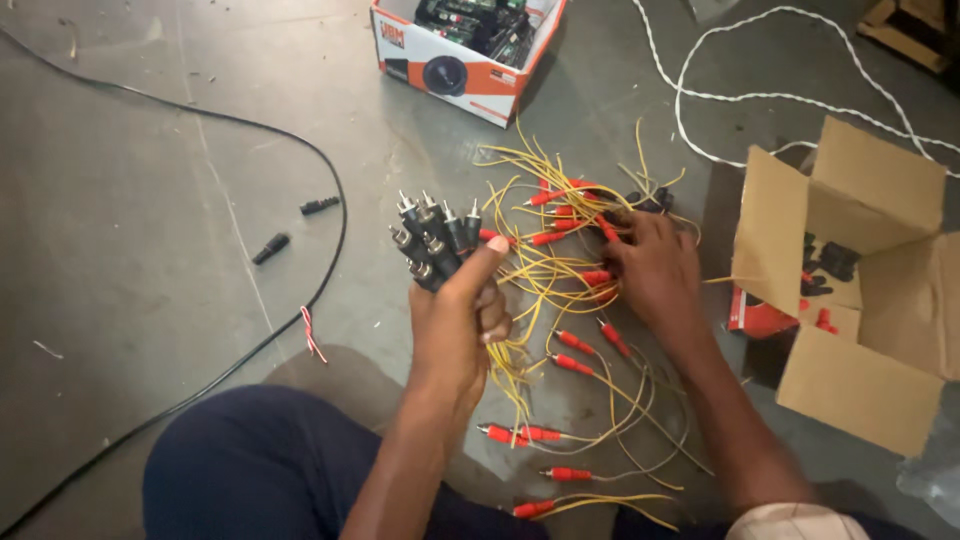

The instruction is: The person sits on the floor and assembles audio cables by attaching red and black RCA connectors to the ends of yellow wires. They repeatedly pick up wires and connectors, insert the metal pins into the plastic housings, and place the finished cables into a pile.

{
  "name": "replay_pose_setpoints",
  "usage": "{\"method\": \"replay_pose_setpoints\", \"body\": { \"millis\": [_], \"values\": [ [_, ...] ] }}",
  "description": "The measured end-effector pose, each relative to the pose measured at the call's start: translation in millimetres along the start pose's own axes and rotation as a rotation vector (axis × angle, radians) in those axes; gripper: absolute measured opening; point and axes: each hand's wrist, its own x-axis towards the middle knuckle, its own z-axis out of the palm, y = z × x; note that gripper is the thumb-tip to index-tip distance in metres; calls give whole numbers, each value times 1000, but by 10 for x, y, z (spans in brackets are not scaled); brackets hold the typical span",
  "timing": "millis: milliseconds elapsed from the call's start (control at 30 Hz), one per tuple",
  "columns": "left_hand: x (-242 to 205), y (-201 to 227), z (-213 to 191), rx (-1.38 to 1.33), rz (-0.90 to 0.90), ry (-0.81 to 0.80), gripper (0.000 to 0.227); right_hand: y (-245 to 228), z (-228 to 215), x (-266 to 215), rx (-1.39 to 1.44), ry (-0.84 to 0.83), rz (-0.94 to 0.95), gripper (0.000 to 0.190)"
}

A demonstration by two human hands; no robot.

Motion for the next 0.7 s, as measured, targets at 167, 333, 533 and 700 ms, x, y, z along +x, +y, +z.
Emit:
{"method": "replay_pose_setpoints", "body": {
  "millis": [167,333,533,700],
  "values": [
    [-14,-22,51,27,9,-39,25,-140,-320,-59,255,289,49,25],
    [-29,-39,74,110,-7,-10,14,-259,-1080,-210,95,395,-108,37],
    [-43,-14,75,150,21,-57,35,-214,-2022,-522,245,35,-59,44],
    [-74,-96,133,170,-57,-248,30,-164,-2412,-719,754,-267,-92,27]
  ]
}}
